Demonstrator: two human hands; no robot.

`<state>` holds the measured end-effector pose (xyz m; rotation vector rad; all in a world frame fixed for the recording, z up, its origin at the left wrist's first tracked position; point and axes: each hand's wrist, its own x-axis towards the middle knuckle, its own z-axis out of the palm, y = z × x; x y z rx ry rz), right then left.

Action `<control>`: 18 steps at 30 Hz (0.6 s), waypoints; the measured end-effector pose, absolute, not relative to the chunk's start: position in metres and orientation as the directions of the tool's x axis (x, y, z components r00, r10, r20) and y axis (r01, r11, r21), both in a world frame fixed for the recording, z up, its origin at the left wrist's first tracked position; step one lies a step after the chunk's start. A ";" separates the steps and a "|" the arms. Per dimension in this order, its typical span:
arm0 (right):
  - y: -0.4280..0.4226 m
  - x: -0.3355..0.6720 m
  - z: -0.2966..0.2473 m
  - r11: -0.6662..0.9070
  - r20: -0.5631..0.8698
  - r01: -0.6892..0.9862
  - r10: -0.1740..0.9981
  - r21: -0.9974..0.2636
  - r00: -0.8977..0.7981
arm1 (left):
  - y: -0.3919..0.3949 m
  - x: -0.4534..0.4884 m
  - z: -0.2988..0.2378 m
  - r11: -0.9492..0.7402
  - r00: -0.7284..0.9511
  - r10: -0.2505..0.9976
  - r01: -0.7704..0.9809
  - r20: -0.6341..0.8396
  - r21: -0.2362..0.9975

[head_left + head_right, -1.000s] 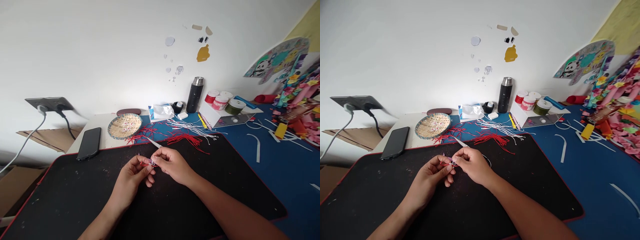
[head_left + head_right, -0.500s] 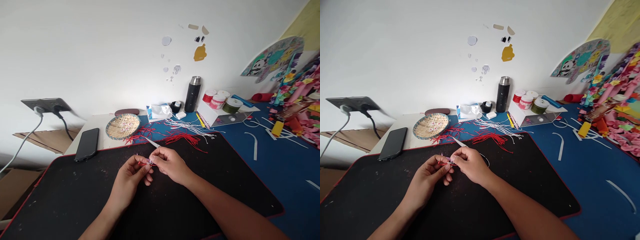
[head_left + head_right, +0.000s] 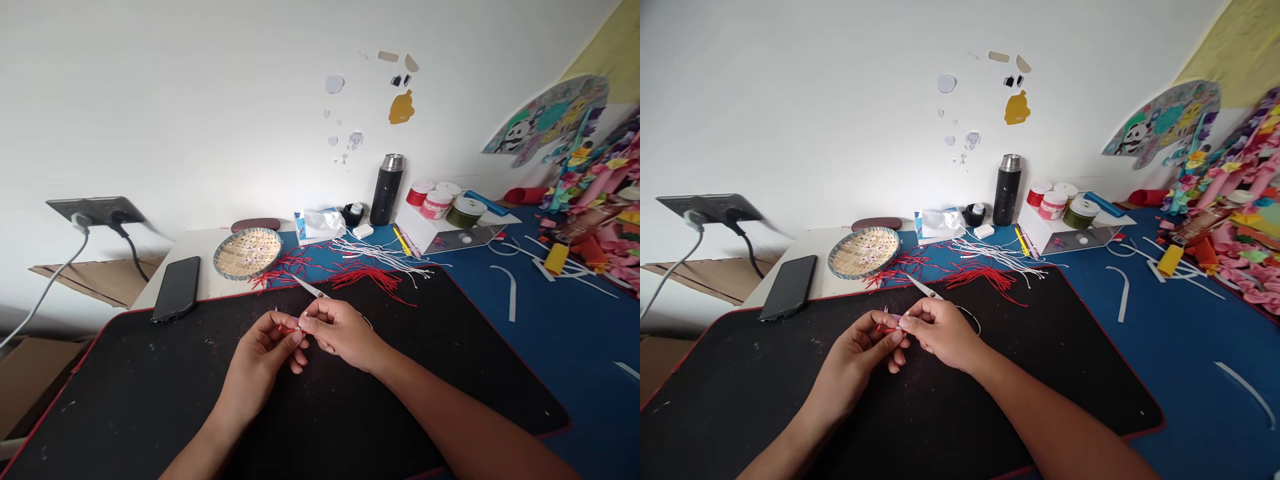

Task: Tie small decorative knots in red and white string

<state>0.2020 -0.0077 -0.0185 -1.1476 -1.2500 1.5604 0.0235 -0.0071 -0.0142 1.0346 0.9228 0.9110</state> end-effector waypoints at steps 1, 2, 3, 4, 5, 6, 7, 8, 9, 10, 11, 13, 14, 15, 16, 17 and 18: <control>-0.008 0.202 -0.019 -0.181 -0.161 -0.054 0.953 -0.982 -0.258 | -0.007 0.024 -0.014 0.249 0.335 0.924 -0.170 -0.182 0.953; -0.007 0.202 -0.019 -0.181 -0.160 -0.059 0.952 -0.982 -0.261 | -0.007 0.024 -0.014 0.255 0.338 0.923 -0.173 -0.186 0.951; -0.007 0.202 -0.020 -0.180 -0.157 -0.066 0.951 -0.981 -0.265 | -0.006 0.023 -0.014 0.264 0.342 0.920 -0.180 -0.191 0.948; -0.007 0.202 -0.020 -0.179 -0.153 -0.073 0.951 -0.981 -0.270 | -0.006 0.023 -0.014 0.274 0.348 0.916 -0.186 -0.198 0.943; -0.007 0.203 -0.021 -0.177 -0.149 -0.081 0.950 -0.981 -0.275 | -0.006 0.022 -0.015 0.284 0.356 0.912 -0.190 -0.204 0.940; -0.007 0.203 -0.021 -0.177 -0.146 -0.089 0.950 -0.980 -0.278 | -0.006 0.022 -0.015 0.292 0.362 0.908 -0.189 -0.210 0.937; -0.007 0.203 -0.021 -0.177 -0.144 -0.096 0.949 -0.980 -0.279 | -0.006 0.021 -0.015 0.299 0.368 0.904 -0.184 -0.216 0.936; -0.007 0.203 -0.020 -0.175 -0.143 -0.097 0.950 -0.980 -0.277 | -0.006 0.021 -0.016 0.305 0.375 0.900 -0.174 -0.223 0.936; -0.007 0.203 -0.020 -0.172 -0.142 -0.089 0.951 -0.981 -0.275 | -0.006 0.021 -0.016 0.312 0.384 0.894 -0.162 -0.232 0.936; -0.007 0.203 -0.020 -0.167 -0.141 -0.072 0.952 -0.983 -0.271 | -0.007 0.020 -0.017 0.319 0.390 0.889 -0.149 -0.241 0.936; -0.007 0.203 -0.019 -0.158 -0.140 -0.050 0.954 -0.986 -0.266 | -0.006 0.020 -0.017 0.326 0.396 0.883 -0.136 -0.251 0.936; -0.008 0.204 -0.018 -0.132 -0.126 -0.009 0.959 -0.991 -0.255 | -0.005 0.019 -0.017 0.338 0.400 0.877 -0.119 -0.267 0.933; -0.007 0.204 -0.017 -0.115 -0.114 0.007 0.962 -0.993 -0.249 | -0.004 0.018 -0.017 0.338 0.395 0.879 -0.119 -0.268 0.934; -0.007 0.205 -0.017 -0.096 -0.098 0.019 0.966 -0.995 -0.238 | -0.003 0.016 -0.017 0.332 0.383 0.886 -0.127 -0.262 0.935; -0.007 0.205 -0.017 -0.075 -0.080 0.030 0.972 -0.997 -0.221 | -0.001 0.015 -0.015 0.321 0.362 0.897 -0.145 -0.252 0.936; -0.006 0.206 -0.018 -0.052 -0.060 0.045 0.978 -0.998 -0.198 | 0.000 0.013 -0.014 0.307 0.332 0.913 -0.173 -0.238 0.936; -0.005 0.207 -0.018 -0.022 -0.033 0.065 0.985 -0.998 -0.168 | 0.001 0.012 -0.012 0.292 0.294 0.929 -0.207 -0.225 0.934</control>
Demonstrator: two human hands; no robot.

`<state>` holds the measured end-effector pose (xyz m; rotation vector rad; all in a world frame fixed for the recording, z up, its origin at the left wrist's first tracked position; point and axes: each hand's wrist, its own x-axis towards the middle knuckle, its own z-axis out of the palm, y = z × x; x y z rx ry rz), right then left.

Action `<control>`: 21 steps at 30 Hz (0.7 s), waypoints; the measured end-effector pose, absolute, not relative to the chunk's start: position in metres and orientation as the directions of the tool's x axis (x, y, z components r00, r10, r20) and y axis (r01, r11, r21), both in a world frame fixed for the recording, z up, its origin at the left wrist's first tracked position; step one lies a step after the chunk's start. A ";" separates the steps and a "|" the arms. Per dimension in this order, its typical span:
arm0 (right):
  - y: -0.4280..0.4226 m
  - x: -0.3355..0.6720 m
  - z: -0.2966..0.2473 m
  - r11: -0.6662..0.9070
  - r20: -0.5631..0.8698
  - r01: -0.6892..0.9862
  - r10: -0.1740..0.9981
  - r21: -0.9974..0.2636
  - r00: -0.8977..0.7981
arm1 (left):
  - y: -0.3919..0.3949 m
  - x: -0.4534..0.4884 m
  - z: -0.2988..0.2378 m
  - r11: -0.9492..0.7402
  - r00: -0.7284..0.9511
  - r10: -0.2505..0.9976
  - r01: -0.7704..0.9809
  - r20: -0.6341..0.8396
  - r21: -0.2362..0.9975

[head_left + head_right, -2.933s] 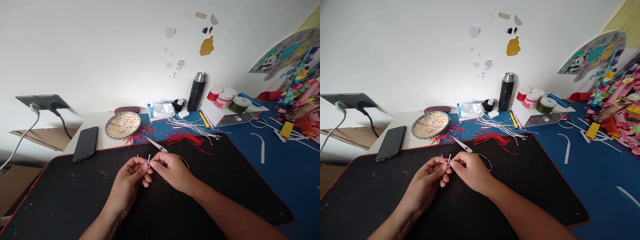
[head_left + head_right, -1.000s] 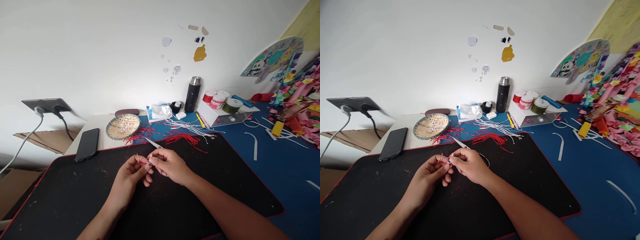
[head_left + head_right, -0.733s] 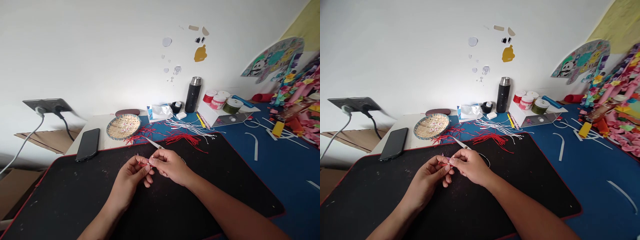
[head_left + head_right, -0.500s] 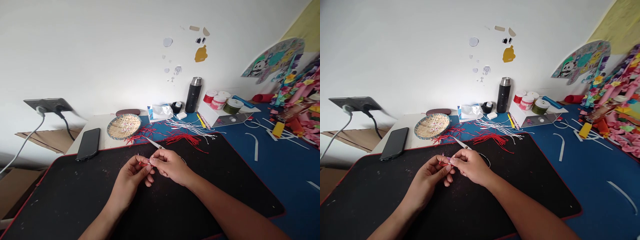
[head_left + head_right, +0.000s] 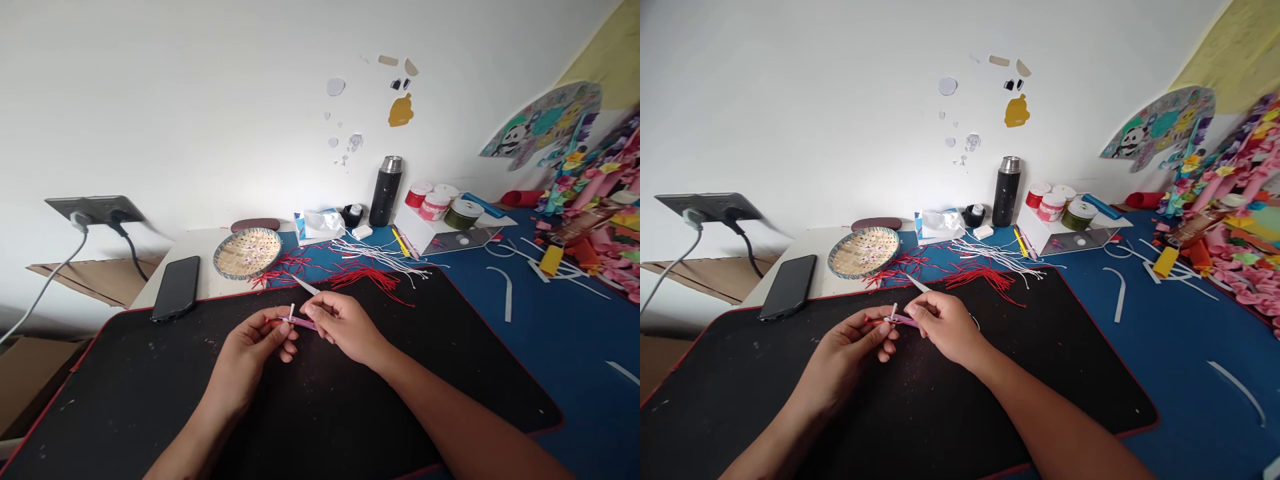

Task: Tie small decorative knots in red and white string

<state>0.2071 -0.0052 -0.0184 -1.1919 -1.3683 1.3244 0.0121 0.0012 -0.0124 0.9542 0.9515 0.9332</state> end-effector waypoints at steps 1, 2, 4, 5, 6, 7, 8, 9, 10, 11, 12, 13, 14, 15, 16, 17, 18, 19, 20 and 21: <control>-0.005 0.208 -0.019 0.011 -0.001 0.095 0.991 -0.995 -0.133 | 0.002 0.011 -0.011 0.280 0.254 0.942 -0.242 -0.217 0.929; -0.004 0.208 -0.021 0.048 0.034 0.139 0.994 -0.989 -0.102 | 0.003 0.010 -0.009 0.274 0.220 0.951 -0.276 -0.218 0.921; -0.004 0.209 -0.022 0.113 0.097 0.278 0.993 -0.954 -0.072 | 0.003 0.010 -0.006 0.281 0.175 0.956 -0.333 -0.233 0.900; -0.004 0.208 -0.022 0.139 0.120 0.364 0.990 -0.921 -0.073 | 0.003 0.010 -0.005 0.290 0.169 0.955 -0.354 -0.244 0.889; -0.005 0.207 -0.022 0.161 0.137 0.455 0.987 -0.876 -0.084 | 0.003 0.010 -0.004 0.299 0.167 0.953 -0.372 -0.253 0.879; -0.006 0.205 -0.021 0.180 0.147 0.543 0.984 -0.820 -0.104 | 0.003 0.011 -0.003 0.306 0.169 0.951 -0.387 -0.260 0.870; -0.007 0.203 -0.020 0.197 0.153 0.621 0.980 -0.759 -0.125 | 0.002 0.011 -0.003 0.310 0.172 0.950 -0.400 -0.262 0.862; -0.008 0.201 -0.018 0.213 0.154 0.689 0.977 -0.693 -0.148 | 0.002 0.012 -0.002 0.311 0.178 0.949 -0.410 -0.260 0.857; -0.008 0.198 -0.017 0.228 0.150 0.747 0.974 -0.625 -0.172 | 0.002 0.012 -0.002 0.310 0.184 0.949 -0.416 -0.255 0.855; -0.008 0.195 -0.016 0.240 0.140 0.795 0.971 -0.557 -0.194 | 0.002 0.012 -0.001 0.306 0.188 0.950 -0.421 -0.247 0.854; -0.008 0.193 -0.015 0.249 0.130 0.833 0.968 -0.494 -0.213 | 0.002 0.012 -0.001 0.301 0.193 0.952 -0.424 -0.239 0.854; -0.008 0.190 -0.015 0.259 0.122 0.861 0.966 -0.437 -0.229 | 0.001 0.011 -0.001 0.297 0.198 0.952 -0.426 -0.232 0.854; -0.008 0.188 -0.015 0.266 0.117 0.880 0.964 -0.393 -0.239 | 0.002 0.011 0.000 0.293 0.199 0.953 -0.429 -0.227 0.855; -0.008 0.186 -0.016 0.272 0.115 0.891 0.962 -0.364 -0.247 | 0.002 0.010 0.000 0.289 0.198 0.954 -0.431 -0.223 0.855; -0.007 0.184 -0.017 0.275 0.118 0.893 0.961 -0.357 -0.249 | 0.001 0.010 0.000 0.284 0.194 0.956 -0.434 -0.219 0.855; -0.007 0.183 -0.018 0.278 0.124 0.887 0.960 -0.370 -0.249 | 0.001 0.009 0.000 0.277 0.187 0.958 -0.436 -0.215 0.856; -0.007 0.183 -0.020 0.280 0.133 0.873 0.960 -0.400 -0.248 | 0.001 0.009 0.000 0.268 0.176 0.962 -0.437 -0.210 0.859; -0.008 0.184 -0.021 0.282 0.143 0.851 0.959 -0.442 -0.244 | 0.002 0.008 0.000 0.256 0.163 0.965 -0.438 -0.204 0.862; -0.008 0.185 -0.021 0.283 0.152 0.823 0.959 -0.492 -0.239 | 0.002 0.008 0.000 0.243 0.149 0.969 -0.440 -0.197 0.865; -0.009 0.186 -0.022 0.282 0.161 0.790 0.959 -0.544 -0.232 | 0.002 0.007 0.001 0.228 0.132 0.973 -0.443 -0.189 0.867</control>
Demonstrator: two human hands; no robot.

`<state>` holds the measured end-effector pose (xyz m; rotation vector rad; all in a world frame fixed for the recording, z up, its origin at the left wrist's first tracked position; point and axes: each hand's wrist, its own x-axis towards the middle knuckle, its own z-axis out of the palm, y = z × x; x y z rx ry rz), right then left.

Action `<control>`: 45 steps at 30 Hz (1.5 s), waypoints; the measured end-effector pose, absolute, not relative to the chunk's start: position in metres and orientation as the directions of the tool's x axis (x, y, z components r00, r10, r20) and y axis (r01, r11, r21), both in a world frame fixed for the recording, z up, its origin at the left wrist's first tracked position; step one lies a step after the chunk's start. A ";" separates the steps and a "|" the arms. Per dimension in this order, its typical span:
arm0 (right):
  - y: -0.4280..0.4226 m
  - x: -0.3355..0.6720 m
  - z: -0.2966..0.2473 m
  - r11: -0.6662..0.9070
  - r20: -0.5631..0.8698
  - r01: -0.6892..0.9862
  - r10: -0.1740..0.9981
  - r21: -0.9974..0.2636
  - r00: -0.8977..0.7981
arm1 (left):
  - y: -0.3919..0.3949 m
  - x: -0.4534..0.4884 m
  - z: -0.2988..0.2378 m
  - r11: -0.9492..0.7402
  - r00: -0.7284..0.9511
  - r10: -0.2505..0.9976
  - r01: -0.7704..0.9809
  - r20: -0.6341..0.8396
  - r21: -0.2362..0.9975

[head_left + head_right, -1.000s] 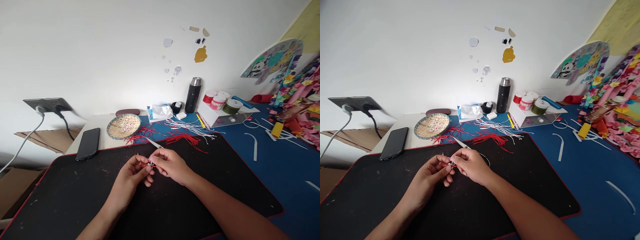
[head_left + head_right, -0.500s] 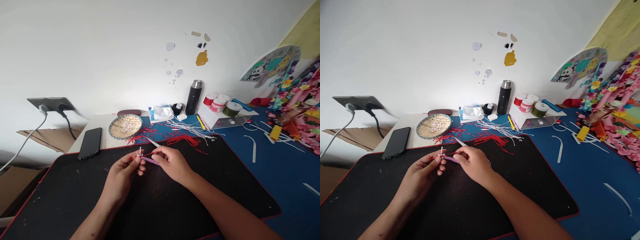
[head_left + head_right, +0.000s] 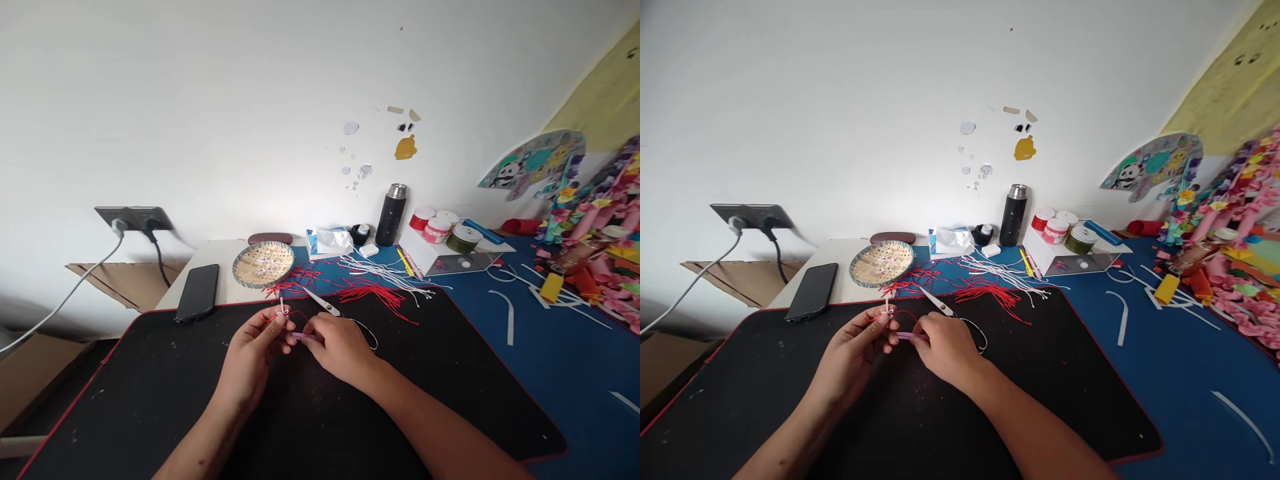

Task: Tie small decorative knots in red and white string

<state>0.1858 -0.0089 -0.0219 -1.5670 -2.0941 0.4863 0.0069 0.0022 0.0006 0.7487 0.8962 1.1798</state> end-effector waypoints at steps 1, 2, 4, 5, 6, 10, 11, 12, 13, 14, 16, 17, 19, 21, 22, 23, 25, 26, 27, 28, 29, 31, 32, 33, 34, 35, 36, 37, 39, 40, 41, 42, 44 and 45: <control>-0.010 0.187 -0.022 0.277 0.166 0.752 0.961 -0.599 -0.222 | 0.003 0.006 0.001 0.212 0.114 0.977 -0.447 -0.180 0.869; -0.010 0.189 -0.022 0.268 0.167 0.707 0.963 -0.654 -0.210 | 0.004 0.004 0.002 0.195 0.094 0.981 -0.453 -0.171 0.870; -0.011 0.193 -0.021 0.242 0.158 0.609 0.969 -0.756 -0.189 | 0.006 0.001 0.003 0.158 0.049 0.987 -0.466 -0.153 0.871; -0.010 0.194 -0.021 0.227 0.150 0.558 0.972 -0.798 -0.181 | 0.008 -0.001 0.003 0.140 0.027 0.989 -0.471 -0.144 0.871; -0.010 0.196 -0.021 0.209 0.138 0.505 0.975 -0.837 -0.175 | 0.009 -0.002 0.003 0.123 0.008 0.991 -0.472 -0.136 0.873; -0.009 0.200 -0.019 0.051 -0.001 0.250 0.979 -0.967 -0.202 | 0.013 -0.005 0.001 0.105 -0.032 0.991 -0.445 -0.133 0.889; -0.009 0.200 -0.019 -0.006 -0.049 0.184 0.973 -0.983 -0.227 | 0.013 -0.005 0.000 0.112 -0.031 0.990 -0.434 -0.139 0.894; -0.009 0.199 -0.018 -0.058 -0.089 0.125 0.963 -0.990 -0.254 | 0.012 -0.004 -0.001 0.123 -0.023 0.989 -0.423 -0.146 0.898; -0.010 0.199 -0.017 -0.100 -0.118 0.078 0.953 -0.992 -0.281 | 0.012 -0.003 -0.002 0.135 -0.009 0.988 -0.409 -0.152 0.902; -0.011 0.198 -0.016 -0.127 -0.134 0.043 0.943 -0.991 -0.305 | 0.011 -0.002 -0.003 0.146 0.009 0.988 -0.394 -0.155 0.907; -0.013 0.197 -0.014 -0.158 -0.146 -0.005 0.928 -0.987 -0.343 | 0.009 0.000 -0.005 0.164 0.051 0.986 -0.356 -0.156 0.920; -0.014 0.196 -0.014 -0.171 -0.148 -0.034 0.923 -0.985 -0.355 | 0.008 0.002 -0.005 0.170 0.071 0.985 -0.336 -0.155 0.927; -0.015 0.195 -0.013 -0.209 -0.157 -0.103 0.916 -0.973 -0.369 | 0.007 0.005 -0.006 0.176 0.102 0.983 -0.304 -0.151 0.936; -0.014 0.196 -0.013 -0.250 -0.178 -0.168 0.917 -0.953 -0.358 | 0.006 0.007 -0.006 0.183 0.114 0.981 -0.296 -0.155 0.938; -0.014 0.196 -0.014 -0.269 -0.193 -0.186 0.917 -0.945 -0.348 | 0.005 0.008 -0.006 0.189 0.116 0.980 -0.298 -0.161 0.936; -0.013 0.197 -0.014 -0.281 -0.205 -0.192 0.918 -0.940 -0.339 | 0.005 0.009 -0.006 0.197 0.119 0.979 -0.302 -0.168 0.933; -0.013 0.197 -0.014 -0.271 -0.205 -0.175 0.924 -0.946 -0.323 | 0.004 0.010 -0.006 0.215 0.130 0.974 -0.308 -0.183 0.927; -0.013 0.197 -0.015 -0.244 -0.187 -0.150 0.929 -0.958 -0.319 | 0.004 0.011 -0.006 0.224 0.138 0.972 -0.309 -0.190 0.924; -0.013 0.197 -0.015 -0.202 -0.158 -0.113 0.936 -0.973 -0.314 | 0.003 0.011 -0.006 0.230 0.145 0.970 -0.309 -0.194 0.923; -0.013 0.196 -0.015 -0.148 -0.119 -0.072 0.944 -0.986 -0.306 | 0.003 0.011 -0.006 0.234 0.150 0.969 -0.310 -0.196 0.921; -0.014 0.195 -0.014 -0.092 -0.078 -0.033 0.951 -0.995 -0.299 | 0.002 0.011 -0.006 0.236 0.152 0.969 -0.312 -0.196 0.921; -0.015 0.194 -0.013 -0.011 -0.017 0.021 0.956 -1.000 -0.293 | 0.002 0.010 -0.007 0.234 0.154 0.969 -0.314 -0.194 0.920; -0.015 0.194 -0.012 0.010 -0.001 0.036 0.957 -0.999 -0.290 | 0.002 0.010 -0.007 0.231 0.153 0.970 -0.314 -0.191 0.921; -0.016 0.194 -0.011 0.020 0.006 0.046 0.958 -0.999 -0.285 | 0.003 0.010 -0.008 0.228 0.151 0.970 -0.312 -0.189 0.922; -0.016 0.194 -0.011 0.023 0.007 0.054 0.961 -0.998 -0.278 | 0.003 0.010 -0.008 0.225 0.149 0.971 -0.308 -0.187 0.924; -0.016 0.195 -0.010 0.024 0.006 0.061 0.963 -0.998 -0.268 | 0.003 0.010 -0.008 0.224 0.149 0.971 -0.302 -0.186 0.927; -0.016 0.196 -0.009 0.028 0.010 0.069 0.967 -0.997 -0.255 | 0.004 0.010 -0.009 0.224 0.153 0.971 -0.295 -0.185 0.929; -0.016 0.197 -0.009 0.041 0.020 0.082 0.970 -0.996 -0.240 | 0.004 0.010 -0.009 0.223 0.159 0.970 -0.285 -0.183 0.932; -0.017 0.199 -0.008 0.086 0.058 0.125 0.976 -0.989 -0.208 | 0.003 0.010 -0.010 0.217 0.174 0.969 -0.258 -0.176 0.941; -0.017 0.200 -0.008 0.115 0.084 0.156 0.978 -0.981 -0.189 | 0.003 0.010 -0.010 0.212 0.183 0.968 -0.241 -0.170 0.947; -0.017 0.200 -0.008 0.145 0.112 0.191 0.979 -0.971 -0.171 | 0.003 0.010 -0.011 0.206 0.192 0.967 -0.222 -0.164 0.953; -0.017 0.200 -0.008 0.172 0.139 0.225 0.978 -0.959 -0.156 | 0.002 0.010 -0.011 0.199 0.203 0.966 -0.203 -0.158 0.959; -0.018 0.201 -0.008 0.227 0.194 0.282 0.971 -0.932 -0.141 | 0.001 0.010 -0.011 0.191 0.230 0.962 -0.169 -0.150 0.967; -0.017 0.201 -0.008 0.256 0.223 0.305 0.965 -0.917 -0.141 | 0.000 0.010 -0.011 0.189 0.242 0.959 -0.156 -0.148 0.970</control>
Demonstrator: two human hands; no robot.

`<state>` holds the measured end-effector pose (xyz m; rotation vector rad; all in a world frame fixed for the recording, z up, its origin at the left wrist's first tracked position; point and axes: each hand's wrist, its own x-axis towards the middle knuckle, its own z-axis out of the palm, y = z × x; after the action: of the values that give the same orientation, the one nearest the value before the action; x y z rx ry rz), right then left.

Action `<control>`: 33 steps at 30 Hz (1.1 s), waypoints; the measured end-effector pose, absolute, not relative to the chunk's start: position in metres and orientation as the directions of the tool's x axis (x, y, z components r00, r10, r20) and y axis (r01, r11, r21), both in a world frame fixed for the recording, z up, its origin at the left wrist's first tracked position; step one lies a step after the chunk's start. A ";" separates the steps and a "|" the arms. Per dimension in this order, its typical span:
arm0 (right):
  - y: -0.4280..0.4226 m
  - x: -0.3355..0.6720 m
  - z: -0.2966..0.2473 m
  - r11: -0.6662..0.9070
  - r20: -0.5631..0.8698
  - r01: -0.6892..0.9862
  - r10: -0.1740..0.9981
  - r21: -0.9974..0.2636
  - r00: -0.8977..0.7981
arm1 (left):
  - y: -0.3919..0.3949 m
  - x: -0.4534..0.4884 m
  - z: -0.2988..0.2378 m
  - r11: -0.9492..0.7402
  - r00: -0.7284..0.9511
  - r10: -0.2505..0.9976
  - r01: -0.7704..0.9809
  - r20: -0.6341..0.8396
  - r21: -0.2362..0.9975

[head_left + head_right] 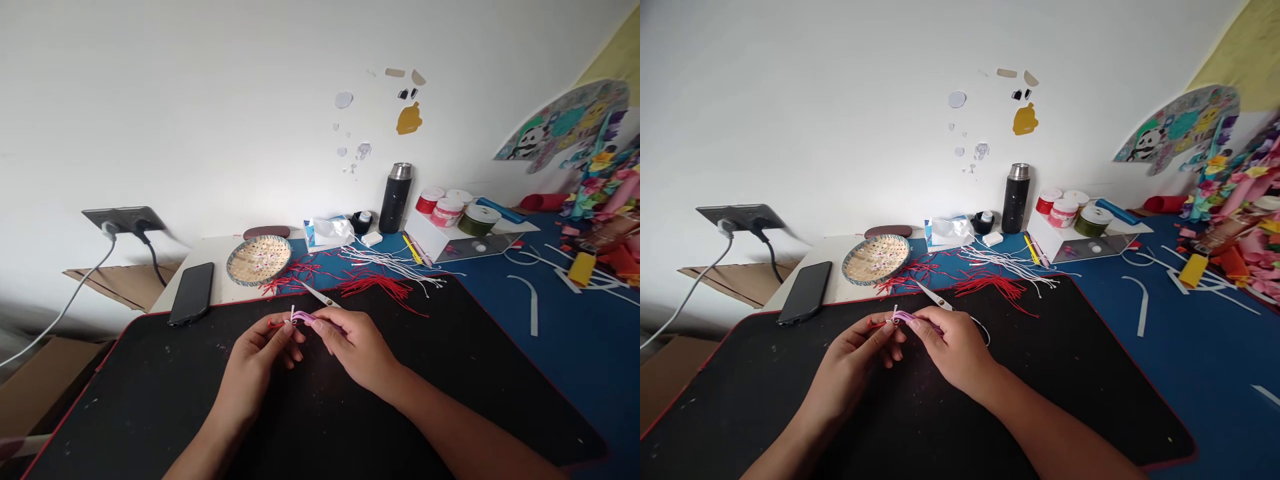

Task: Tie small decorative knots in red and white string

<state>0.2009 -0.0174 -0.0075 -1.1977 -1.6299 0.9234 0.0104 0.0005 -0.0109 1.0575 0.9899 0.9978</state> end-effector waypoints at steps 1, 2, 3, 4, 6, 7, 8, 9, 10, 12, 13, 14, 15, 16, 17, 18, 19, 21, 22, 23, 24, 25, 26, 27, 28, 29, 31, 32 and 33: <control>-0.017 0.201 -0.008 0.284 0.250 0.323 0.958 -0.903 -0.143 | 0.000 0.011 -0.011 0.188 0.254 0.956 -0.144 -0.147 0.972; -0.017 0.202 -0.008 0.308 0.274 0.335 0.951 -0.890 -0.145 | -0.001 0.011 -0.010 0.188 0.262 0.954 -0.135 -0.148 0.973; -0.017 0.202 -0.008 0.326 0.293 0.345 0.945 -0.880 -0.145 | -0.002 0.011 -0.009 0.188 0.266 0.952 -0.128 -0.149 0.974; -0.016 0.203 -0.008 0.336 0.305 0.355 0.942 -0.873 -0.141 | -0.002 0.012 -0.009 0.189 0.267 0.952 -0.122 -0.151 0.974; -0.015 0.205 -0.009 0.337 0.314 0.371 0.941 -0.865 -0.123 | -0.003 0.012 -0.007 0.190 0.261 0.953 -0.119 -0.154 0.975; -0.015 0.206 -0.009 0.335 0.316 0.376 0.942 -0.864 -0.113 | -0.004 0.012 -0.007 0.191 0.256 0.954 -0.120 -0.156 0.974; -0.015 0.207 -0.009 0.335 0.320 0.378 0.942 -0.863 -0.105 | -0.004 0.013 -0.006 0.191 0.252 0.955 -0.121 -0.156 0.974; -0.014 0.208 -0.009 0.338 0.326 0.376 0.940 -0.863 -0.097 | -0.004 0.013 -0.006 0.191 0.251 0.955 -0.124 -0.155 0.974; -0.014 0.208 -0.009 0.343 0.333 0.373 0.938 -0.862 -0.092 | -0.004 0.013 -0.005 0.190 0.251 0.956 -0.125 -0.154 0.974; -0.014 0.208 -0.009 0.348 0.341 0.378 0.936 -0.858 -0.089 | -0.004 0.014 -0.004 0.189 0.251 0.956 -0.125 -0.153 0.974; -0.014 0.208 -0.009 0.348 0.340 0.385 0.936 -0.854 -0.092 | -0.004 0.014 -0.003 0.187 0.250 0.956 -0.124 -0.151 0.975; -0.014 0.208 -0.009 0.349 0.339 0.394 0.936 -0.851 -0.096 | -0.004 0.014 -0.003 0.185 0.249 0.957 -0.123 -0.150 0.975; -0.014 0.208 -0.010 0.349 0.338 0.402 0.936 -0.847 -0.100 | -0.004 0.014 -0.002 0.184 0.247 0.957 -0.122 -0.150 0.975; -0.014 0.208 -0.010 0.349 0.338 0.408 0.936 -0.843 -0.103 | -0.005 0.015 -0.002 0.183 0.245 0.958 -0.121 -0.149 0.976; -0.014 0.208 -0.010 0.350 0.338 0.413 0.935 -0.841 -0.105 | -0.005 0.015 -0.002 0.182 0.244 0.958 -0.119 -0.149 0.976; -0.014 0.208 -0.011 0.351 0.339 0.417 0.935 -0.838 -0.106 | -0.005 0.015 -0.002 0.179 0.244 0.959 -0.118 -0.147 0.977; -0.014 0.208 -0.011 0.353 0.342 0.420 0.934 -0.836 -0.105 | -0.005 0.014 -0.002 0.178 0.245 0.959 -0.115 -0.146 0.977; -0.014 0.209 -0.012 0.358 0.347 0.421 0.932 -0.833 -0.107 | -0.005 0.014 -0.003 0.175 0.250 0.958 -0.109 -0.143 0.979; -0.014 0.209 -0.012 0.362 0.350 0.420 0.930 -0.832 -0.108 | -0.005 0.014 -0.003 0.173 0.255 0.957 -0.106 -0.142 0.979; -0.014 0.209 -0.012 0.365 0.353 0.419 0.929 -0.831 -0.110 | -0.005 0.014 -0.003 0.172 0.258 0.956 -0.102 -0.141 0.980; -0.014 0.209 -0.012 0.368 0.355 0.419 0.928 -0.830 -0.112 | -0.006 0.014 -0.004 0.171 0.260 0.955 -0.098 -0.140 0.980; -0.014 0.209 -0.012 0.369 0.354 0.421 0.928 -0.829 -0.115 | -0.006 0.014 -0.004 0.168 0.262 0.955 -0.095 -0.138 0.981; -0.014 0.209 -0.012 0.369 0.355 0.424 0.928 -0.827 -0.115 | -0.006 0.014 -0.004 0.165 0.261 0.956 -0.092 -0.136 0.982; -0.014 0.209 -0.012 0.370 0.356 0.430 0.927 -0.824 -0.116 | -0.006 0.014 -0.004 0.164 0.261 0.956 -0.089 -0.136 0.982; -0.014 0.209 -0.012 0.371 0.358 0.438 0.926 -0.819 -0.115 | -0.006 0.014 -0.004 0.162 0.260 0.956 -0.088 -0.134 0.983; -0.014 0.210 -0.012 0.372 0.360 0.449 0.926 -0.812 -0.116 | -0.005 0.014 -0.005 0.160 0.261 0.956 -0.086 -0.133 0.983; -0.014 0.210 -0.013 0.375 0.363 0.474 0.924 -0.796 -0.120 | -0.005 0.014 -0.006 0.157 0.262 0.956 -0.079 -0.131 0.985; -0.014 0.210 -0.013 0.376 0.363 0.487 0.923 -0.788 -0.124 | -0.005 0.013 -0.006 0.153 0.263 0.956 -0.072 -0.129 0.986; -0.014 0.211 -0.013 0.376 0.362 0.499 0.923 -0.781 -0.130 | -0.005 0.013 -0.006 0.147 0.263 0.957 -0.064 -0.126 0.987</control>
<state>0.2105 -0.0141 -0.0133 -1.2502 -1.7714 0.6170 0.0131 -0.0048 -0.0063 1.1609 1.0209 0.9572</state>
